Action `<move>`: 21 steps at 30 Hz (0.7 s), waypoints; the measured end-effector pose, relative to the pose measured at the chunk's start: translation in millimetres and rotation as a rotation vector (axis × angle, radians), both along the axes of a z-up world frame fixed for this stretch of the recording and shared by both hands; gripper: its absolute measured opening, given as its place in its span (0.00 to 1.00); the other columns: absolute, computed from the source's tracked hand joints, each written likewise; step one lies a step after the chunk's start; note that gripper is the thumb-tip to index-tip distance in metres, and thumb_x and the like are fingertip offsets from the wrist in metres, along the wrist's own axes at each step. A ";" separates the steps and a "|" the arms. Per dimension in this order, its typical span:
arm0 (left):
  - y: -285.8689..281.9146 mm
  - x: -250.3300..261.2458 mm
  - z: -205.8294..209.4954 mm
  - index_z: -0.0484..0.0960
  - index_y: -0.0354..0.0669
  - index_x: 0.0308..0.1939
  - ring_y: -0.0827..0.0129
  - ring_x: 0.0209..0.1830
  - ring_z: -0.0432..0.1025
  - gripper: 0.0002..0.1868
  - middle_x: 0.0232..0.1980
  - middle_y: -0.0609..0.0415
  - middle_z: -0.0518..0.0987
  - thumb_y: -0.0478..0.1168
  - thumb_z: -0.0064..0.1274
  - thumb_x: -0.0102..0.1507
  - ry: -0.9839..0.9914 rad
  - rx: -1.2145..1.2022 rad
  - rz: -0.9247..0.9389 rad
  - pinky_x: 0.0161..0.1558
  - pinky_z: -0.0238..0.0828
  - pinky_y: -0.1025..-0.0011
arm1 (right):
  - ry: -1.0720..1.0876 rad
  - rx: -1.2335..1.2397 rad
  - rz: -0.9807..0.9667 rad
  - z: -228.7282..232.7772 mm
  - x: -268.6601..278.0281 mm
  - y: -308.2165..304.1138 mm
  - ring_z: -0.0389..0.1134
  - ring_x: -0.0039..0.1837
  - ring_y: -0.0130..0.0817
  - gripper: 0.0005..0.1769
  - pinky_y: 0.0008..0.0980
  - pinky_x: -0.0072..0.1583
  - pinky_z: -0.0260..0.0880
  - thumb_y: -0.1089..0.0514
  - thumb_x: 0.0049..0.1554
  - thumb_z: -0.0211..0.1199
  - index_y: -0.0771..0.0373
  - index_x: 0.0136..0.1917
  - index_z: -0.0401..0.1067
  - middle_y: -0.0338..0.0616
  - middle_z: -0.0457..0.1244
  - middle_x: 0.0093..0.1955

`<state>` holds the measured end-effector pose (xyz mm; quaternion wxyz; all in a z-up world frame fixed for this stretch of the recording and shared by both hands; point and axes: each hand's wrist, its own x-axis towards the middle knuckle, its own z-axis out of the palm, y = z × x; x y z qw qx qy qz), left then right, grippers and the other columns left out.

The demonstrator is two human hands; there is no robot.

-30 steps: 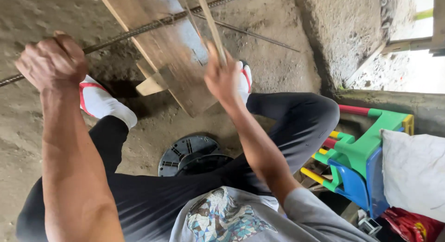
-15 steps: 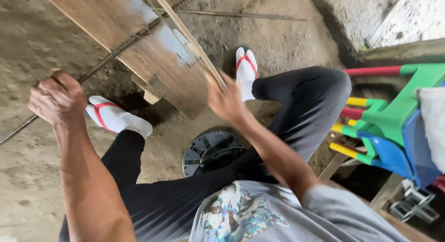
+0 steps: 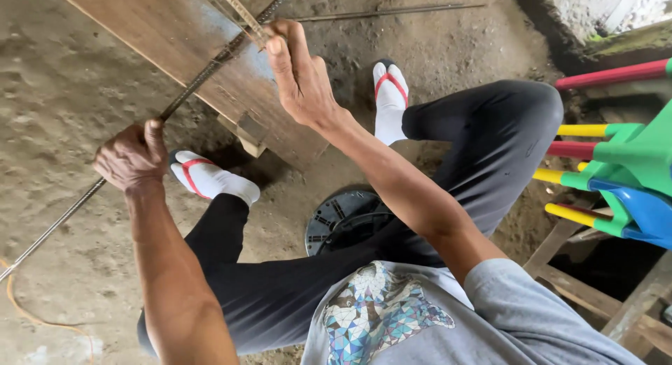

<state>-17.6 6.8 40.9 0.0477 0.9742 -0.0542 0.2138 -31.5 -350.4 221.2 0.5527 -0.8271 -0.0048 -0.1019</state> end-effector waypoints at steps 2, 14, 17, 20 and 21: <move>-0.9 0.8 3.6 0.83 0.57 0.25 0.45 0.16 0.68 0.46 0.18 0.49 0.73 0.79 0.25 0.78 0.143 0.002 0.001 0.22 0.50 0.59 | -0.249 -0.131 0.060 -20.5 2.6 -1.7 0.41 0.24 0.24 0.20 0.30 0.31 0.40 0.46 0.75 0.35 0.60 0.69 0.57 0.33 0.49 0.28; 19.0 -1.1 -47.9 0.65 0.49 0.33 0.65 0.24 0.56 0.38 0.29 0.58 0.60 0.77 0.50 0.78 -0.449 0.185 -0.067 0.31 0.49 0.64 | -0.104 -0.263 -0.066 23.0 -180.3 -48.1 0.55 0.30 0.25 0.18 0.27 0.41 0.61 0.60 0.72 0.39 0.67 0.67 0.65 0.34 0.56 0.30; 4.4 -10.4 -33.8 0.85 0.64 0.28 0.53 0.26 0.68 0.47 0.26 0.50 0.70 0.85 0.30 0.82 -0.014 0.097 0.105 0.37 0.61 0.60 | -0.144 -0.827 -0.120 -69.7 -135.0 -67.8 0.66 0.36 0.24 0.28 0.23 0.42 0.67 0.57 0.61 0.56 0.49 0.75 0.67 0.31 0.63 0.73; 6.8 -7.2 -25.1 0.74 0.66 0.21 0.62 0.13 0.58 0.51 0.14 0.61 0.59 0.87 0.20 0.84 0.087 0.089 0.069 0.29 0.44 0.66 | -0.197 -0.302 0.061 -49.1 -26.2 -6.1 0.50 0.26 0.17 0.18 0.23 0.27 0.53 0.59 0.74 0.44 0.61 0.75 0.52 0.36 0.70 0.51; 7.5 -6.2 -30.5 0.74 0.66 0.21 0.62 0.13 0.58 0.51 0.14 0.61 0.59 0.87 0.20 0.84 0.097 0.076 0.094 0.29 0.44 0.66 | -0.192 -0.312 0.089 -44.4 -28.3 -8.1 0.50 0.26 0.17 0.18 0.23 0.27 0.53 0.59 0.74 0.44 0.61 0.75 0.52 0.36 0.70 0.51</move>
